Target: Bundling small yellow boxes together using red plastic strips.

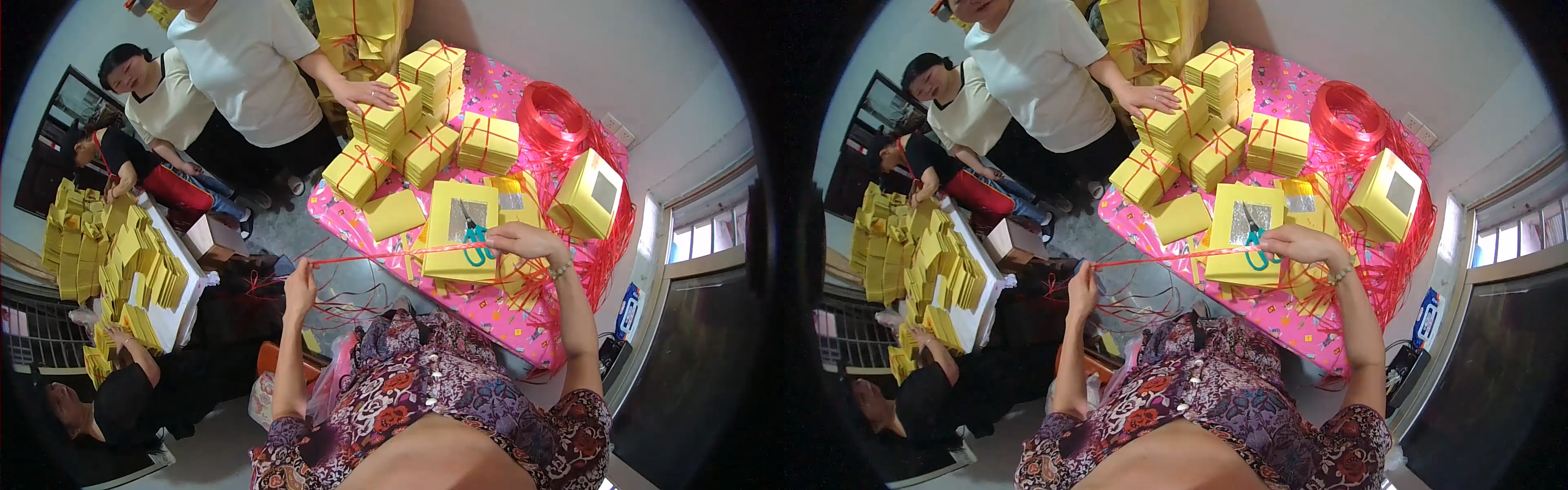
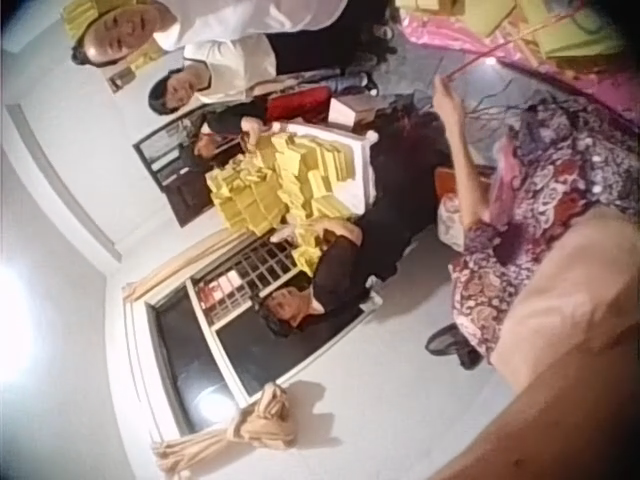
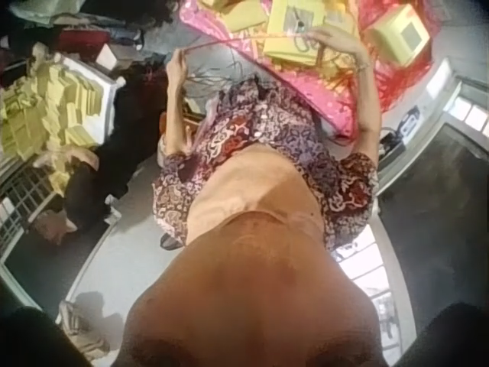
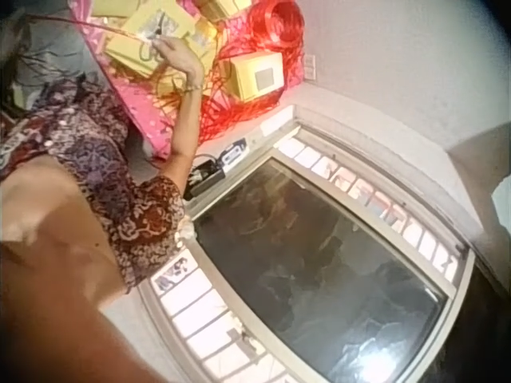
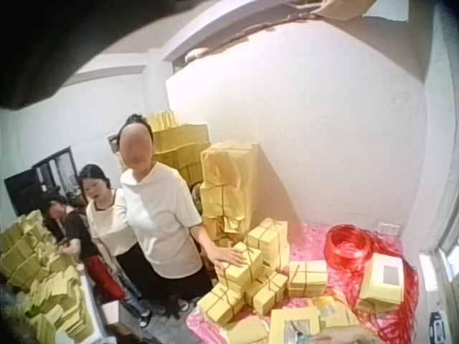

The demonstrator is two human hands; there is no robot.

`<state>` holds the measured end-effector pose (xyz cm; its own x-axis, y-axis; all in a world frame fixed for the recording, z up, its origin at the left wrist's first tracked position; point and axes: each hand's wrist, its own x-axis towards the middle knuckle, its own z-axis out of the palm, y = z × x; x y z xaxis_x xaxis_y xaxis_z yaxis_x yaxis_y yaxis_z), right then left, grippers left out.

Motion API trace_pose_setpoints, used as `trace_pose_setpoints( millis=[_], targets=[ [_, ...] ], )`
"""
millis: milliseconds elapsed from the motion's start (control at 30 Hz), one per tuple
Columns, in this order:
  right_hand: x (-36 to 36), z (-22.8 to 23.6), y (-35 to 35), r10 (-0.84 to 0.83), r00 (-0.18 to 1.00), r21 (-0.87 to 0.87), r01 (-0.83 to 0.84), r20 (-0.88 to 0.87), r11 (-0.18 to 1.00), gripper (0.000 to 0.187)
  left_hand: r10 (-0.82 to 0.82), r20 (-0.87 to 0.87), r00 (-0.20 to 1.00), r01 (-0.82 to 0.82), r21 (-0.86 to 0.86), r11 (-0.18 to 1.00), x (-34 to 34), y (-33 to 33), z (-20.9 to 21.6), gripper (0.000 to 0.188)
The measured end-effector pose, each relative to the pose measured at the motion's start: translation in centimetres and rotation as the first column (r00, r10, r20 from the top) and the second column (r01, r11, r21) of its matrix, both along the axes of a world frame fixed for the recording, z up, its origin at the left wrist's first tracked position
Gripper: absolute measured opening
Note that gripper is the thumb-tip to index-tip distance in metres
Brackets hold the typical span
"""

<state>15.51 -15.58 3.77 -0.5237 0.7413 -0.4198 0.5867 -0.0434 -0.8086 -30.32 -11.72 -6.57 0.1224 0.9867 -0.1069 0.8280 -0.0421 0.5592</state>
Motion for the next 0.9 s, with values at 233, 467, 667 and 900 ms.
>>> trace_pose_setpoints(
  millis=[233, 467, 667, 900],
  targets=[
    [-6.6, 0.7, 2.4, 0.051, 0.988, 0.283, -0.091, 0.145, 0.955, 0.036, -0.404, 0.081, 0.911, 0.333, 0.434, 0.837, 9.7, 0.9, 5.1, 0.041],
    [-10.5, 0.6, 3.7, 0.091, 0.98, 0.361, -0.15, 0.175, 0.921, 0.037, -0.552, 0.235, 0.8, 0.549, 0.086, 0.831, 16.0, -0.8, 7.0, 0.046],
    [-5.9, 0.4, 2.7, 0.152, 0.98, 0.178, -0.174, 0.132, 0.968, 0.038, -0.454, 0.04, 0.89, 0.442, 0.16, 0.882, 12.0, -1.9, 4.4, 0.026],
    [-5.7, -0.2, 2.2, 0.089, 0.982, 0.272, -0.133, 0.168, 0.953, 0.034, -0.353, 0.075, 0.933, 0.321, 0.272, 0.907, 6.7, -1.9, 2.5, 0.01]
  ],
)
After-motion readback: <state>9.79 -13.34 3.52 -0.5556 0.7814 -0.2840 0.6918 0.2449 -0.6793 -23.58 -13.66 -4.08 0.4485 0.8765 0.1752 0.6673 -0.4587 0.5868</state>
